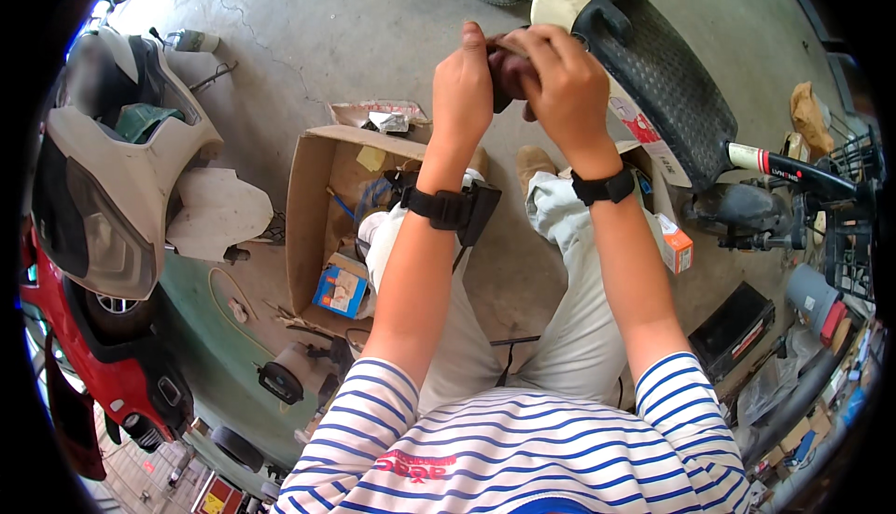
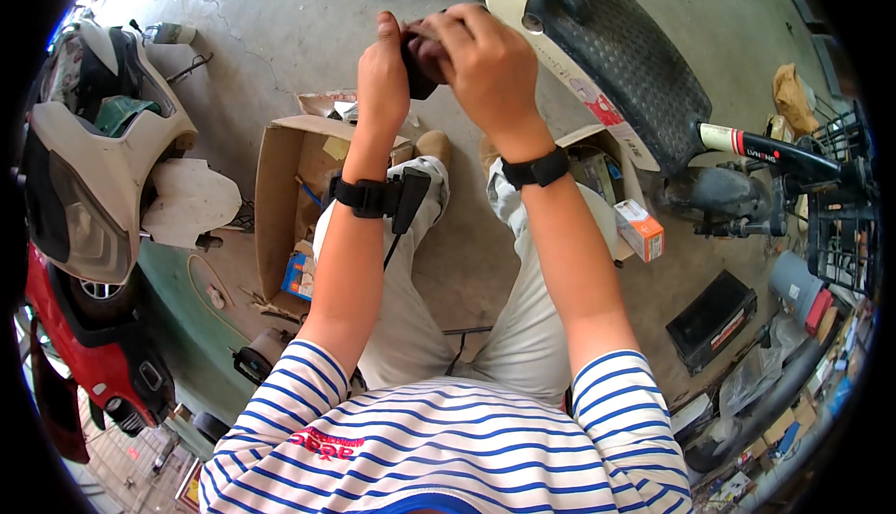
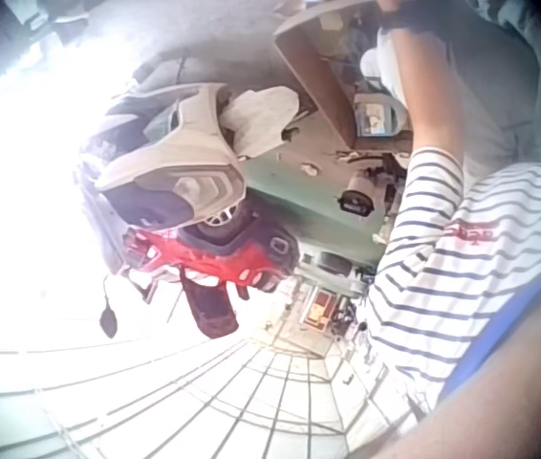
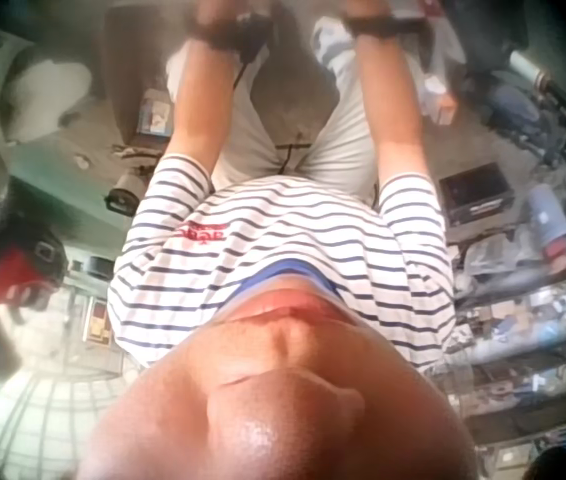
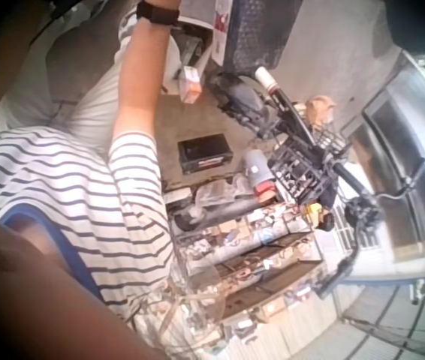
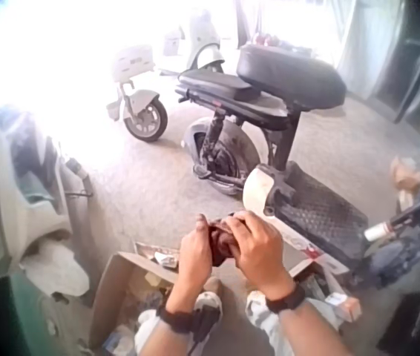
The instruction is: The person cleans a brake pad and other small mechanical components by hand with a cloth while sitting among various parts and vehicles.
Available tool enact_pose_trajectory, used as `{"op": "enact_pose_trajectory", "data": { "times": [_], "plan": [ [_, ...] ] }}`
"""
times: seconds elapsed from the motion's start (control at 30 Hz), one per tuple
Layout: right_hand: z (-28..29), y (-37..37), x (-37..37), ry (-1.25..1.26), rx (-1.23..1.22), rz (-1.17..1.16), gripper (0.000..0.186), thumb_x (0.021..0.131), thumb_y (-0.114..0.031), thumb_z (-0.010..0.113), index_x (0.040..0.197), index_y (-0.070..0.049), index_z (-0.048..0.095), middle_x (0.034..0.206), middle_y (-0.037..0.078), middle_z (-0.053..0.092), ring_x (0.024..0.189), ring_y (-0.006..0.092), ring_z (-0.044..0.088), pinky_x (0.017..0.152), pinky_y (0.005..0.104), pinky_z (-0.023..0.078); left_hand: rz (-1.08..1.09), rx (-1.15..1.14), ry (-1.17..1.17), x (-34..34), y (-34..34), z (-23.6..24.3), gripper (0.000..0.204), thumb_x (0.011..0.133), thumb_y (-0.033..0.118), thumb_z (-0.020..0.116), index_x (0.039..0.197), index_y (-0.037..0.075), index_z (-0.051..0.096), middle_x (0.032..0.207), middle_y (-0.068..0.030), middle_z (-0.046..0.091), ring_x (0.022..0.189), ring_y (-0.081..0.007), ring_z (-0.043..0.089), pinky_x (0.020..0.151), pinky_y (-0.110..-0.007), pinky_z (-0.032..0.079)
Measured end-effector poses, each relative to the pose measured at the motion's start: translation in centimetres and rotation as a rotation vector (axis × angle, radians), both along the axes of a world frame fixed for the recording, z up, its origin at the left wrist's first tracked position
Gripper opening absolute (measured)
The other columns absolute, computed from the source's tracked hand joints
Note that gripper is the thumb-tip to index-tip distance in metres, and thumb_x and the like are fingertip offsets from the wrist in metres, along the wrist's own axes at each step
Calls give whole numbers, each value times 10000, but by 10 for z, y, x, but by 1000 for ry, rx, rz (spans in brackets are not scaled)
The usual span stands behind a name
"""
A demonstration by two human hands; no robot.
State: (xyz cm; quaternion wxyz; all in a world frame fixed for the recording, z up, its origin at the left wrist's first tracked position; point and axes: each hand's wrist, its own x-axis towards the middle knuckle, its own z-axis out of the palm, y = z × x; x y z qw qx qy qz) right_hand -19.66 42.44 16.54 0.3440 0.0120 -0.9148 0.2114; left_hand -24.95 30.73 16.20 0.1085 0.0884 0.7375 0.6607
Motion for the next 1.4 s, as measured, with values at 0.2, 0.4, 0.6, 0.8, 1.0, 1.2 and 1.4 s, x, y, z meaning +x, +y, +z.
{"op": "enact_pose_trajectory", "data": {
  "times": [0.2,0.4,0.6,0.8,1.0,1.2,1.4],
  "plan": [
    [-7,34,-1,-15,-216,-371,248,790,-136,589,1028,-68,603,1004,106,577,905,326,574,763,393,476,7,-94,35,-4,-4,-8,566,952,407,411,648,-61,512,511,-78,471,498,-179,384,489,-363,320],
    [-11,42,-2,-86,-1244,-201,332,777,-70,572,1097,12,549,999,81,590,876,167,567,807,282,441,7,25,-234,-8,-6,4,429,909,351,538,718,-29,592,569,22,504,536,-53,429,464,-227,331],
    [6,26,0,-237,-1691,294,368,828,-136,573,1177,-32,527,972,9,588,846,95,551,774,241,437,-9,302,-483,-10,-10,6,337,913,332,533,913,1,599,743,-48,597,591,-118,554,522,-255,464],
    [2,9,-3,-360,-1480,241,356,822,-216,663,1105,-30,553,922,3,594,831,78,545,726,224,437,-39,362,-538,-7,-7,-5,300,935,278,483,946,-8,574,804,-66,607,633,-148,576,568,-267,488],
    [2,13,0,-448,-1515,53,310,802,-227,701,1008,-26,587,823,-4,596,715,69,542,637,220,438,-188,-137,-243,-2,-2,2,522,794,341,694,1073,-61,513,858,-60,567,743,-80,525,620,-226,429],
    [-7,6,-2,-329,-1435,13,289,796,-227,713,980,-30,610,824,0,608,673,54,535,593,211,442,-234,71,-104,-1,4,-8,695,776,405,694,1230,-31,399,903,-102,566,784,-133,563,621,-231,466],
    [1,9,-1,-337,-1390,241,284,836,-253,661,968,-7,602,757,-3,599,656,61,533,597,208,444,-258,378,-485,-4,-2,-4,542,871,510,510,1137,40,476,877,-73,589,790,-149,584,615,-262,474]
  ]
}}
